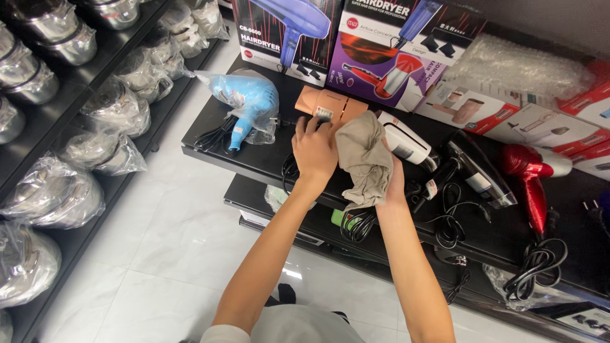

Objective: The person wipes down two electric griddles with a cloth, then picks up and wipes several hair dryers before placing them back on a display shelf.

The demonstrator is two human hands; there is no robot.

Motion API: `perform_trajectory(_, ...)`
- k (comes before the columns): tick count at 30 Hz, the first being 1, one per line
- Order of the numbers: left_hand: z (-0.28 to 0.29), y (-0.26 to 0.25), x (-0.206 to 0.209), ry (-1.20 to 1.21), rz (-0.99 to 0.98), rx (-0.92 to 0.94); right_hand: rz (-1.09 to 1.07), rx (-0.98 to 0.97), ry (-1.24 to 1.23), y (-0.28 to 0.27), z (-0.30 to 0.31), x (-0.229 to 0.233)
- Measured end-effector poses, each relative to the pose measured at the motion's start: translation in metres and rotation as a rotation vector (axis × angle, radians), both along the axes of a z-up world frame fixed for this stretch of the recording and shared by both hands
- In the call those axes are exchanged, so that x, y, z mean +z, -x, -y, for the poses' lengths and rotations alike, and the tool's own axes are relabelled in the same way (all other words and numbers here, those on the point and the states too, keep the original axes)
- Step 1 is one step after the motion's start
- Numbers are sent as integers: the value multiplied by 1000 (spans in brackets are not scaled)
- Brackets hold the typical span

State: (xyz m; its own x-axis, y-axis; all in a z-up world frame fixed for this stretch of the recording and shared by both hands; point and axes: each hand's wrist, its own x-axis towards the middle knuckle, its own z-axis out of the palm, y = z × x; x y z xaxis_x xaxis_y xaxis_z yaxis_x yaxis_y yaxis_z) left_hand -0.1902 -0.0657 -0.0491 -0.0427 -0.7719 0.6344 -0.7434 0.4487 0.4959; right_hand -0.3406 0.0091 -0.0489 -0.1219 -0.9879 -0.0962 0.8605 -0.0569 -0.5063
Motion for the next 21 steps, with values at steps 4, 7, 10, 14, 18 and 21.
perform_trajectory(4,-25,-16,18,-521,-560,-200,-33,-75,-56,1,2,-15)
perform_trajectory(7,-37,-25,27,-662,-804,-500,-20,-58,-71,-8,2,-19)
perform_trajectory(10,-49,-35,34,-581,-938,-533,-10,-25,-73,-24,-6,-5)
perform_trajectory(14,-56,-48,34,-507,-978,-583,-14,59,-76,-49,-23,18)
perform_trajectory(18,-65,-58,28,-463,-1058,-601,-197,130,-60,-65,-40,14)
perform_trajectory(21,-81,-68,23,-599,-1111,-629,-439,167,-70,-72,-58,11)
